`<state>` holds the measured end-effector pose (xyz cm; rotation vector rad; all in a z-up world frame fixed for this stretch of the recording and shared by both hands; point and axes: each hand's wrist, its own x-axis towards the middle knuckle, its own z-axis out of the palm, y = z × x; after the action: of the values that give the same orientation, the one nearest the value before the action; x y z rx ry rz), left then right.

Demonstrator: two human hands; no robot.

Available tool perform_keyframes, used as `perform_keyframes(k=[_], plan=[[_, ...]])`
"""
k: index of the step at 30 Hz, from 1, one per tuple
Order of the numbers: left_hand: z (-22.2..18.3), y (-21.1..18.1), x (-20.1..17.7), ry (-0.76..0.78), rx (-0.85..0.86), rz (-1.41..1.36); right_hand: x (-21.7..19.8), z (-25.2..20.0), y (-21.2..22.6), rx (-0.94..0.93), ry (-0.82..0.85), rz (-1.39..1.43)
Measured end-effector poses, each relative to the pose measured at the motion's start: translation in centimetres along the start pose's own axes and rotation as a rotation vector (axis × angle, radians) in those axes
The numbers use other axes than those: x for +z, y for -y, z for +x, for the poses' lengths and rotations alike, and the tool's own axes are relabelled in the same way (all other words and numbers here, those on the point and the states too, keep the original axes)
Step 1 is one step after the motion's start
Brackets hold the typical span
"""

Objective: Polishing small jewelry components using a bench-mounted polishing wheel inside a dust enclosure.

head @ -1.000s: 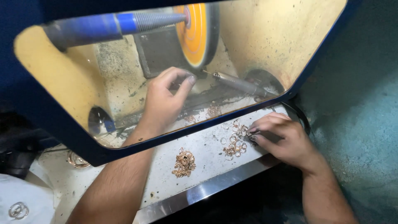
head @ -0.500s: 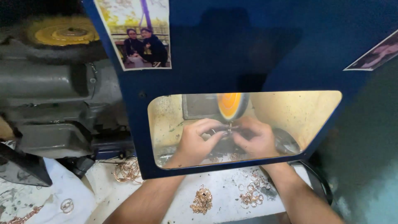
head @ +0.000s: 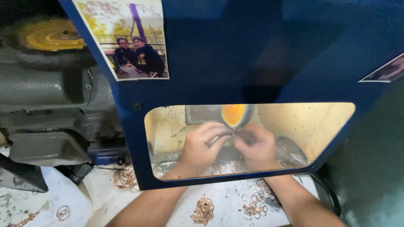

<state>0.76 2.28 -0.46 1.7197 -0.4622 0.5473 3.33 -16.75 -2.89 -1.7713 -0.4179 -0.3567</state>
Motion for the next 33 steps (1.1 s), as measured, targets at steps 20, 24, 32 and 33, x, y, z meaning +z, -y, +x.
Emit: perform_keyframes(k=[20,24,32,33], plan=[[0.0,-0.9,1.2,-0.045,0.096,-0.022,-1.8,-0.1,0.9,-0.205,0.012,-0.071],[0.0,0.1,1.1,-0.028,0.066,0.022,-0.7,0.1,0.0,-0.104,-0.025,-0.05],[0.5,-0.3,0.6,-0.009,0.024,-0.003,0.0,-0.4,-0.6,0.047,-0.042,0.044],[0.8,-0.5,0.5,0.003,0.007,-0.008,0.0,-0.6,-1.2,0.083,-0.05,0.057]])
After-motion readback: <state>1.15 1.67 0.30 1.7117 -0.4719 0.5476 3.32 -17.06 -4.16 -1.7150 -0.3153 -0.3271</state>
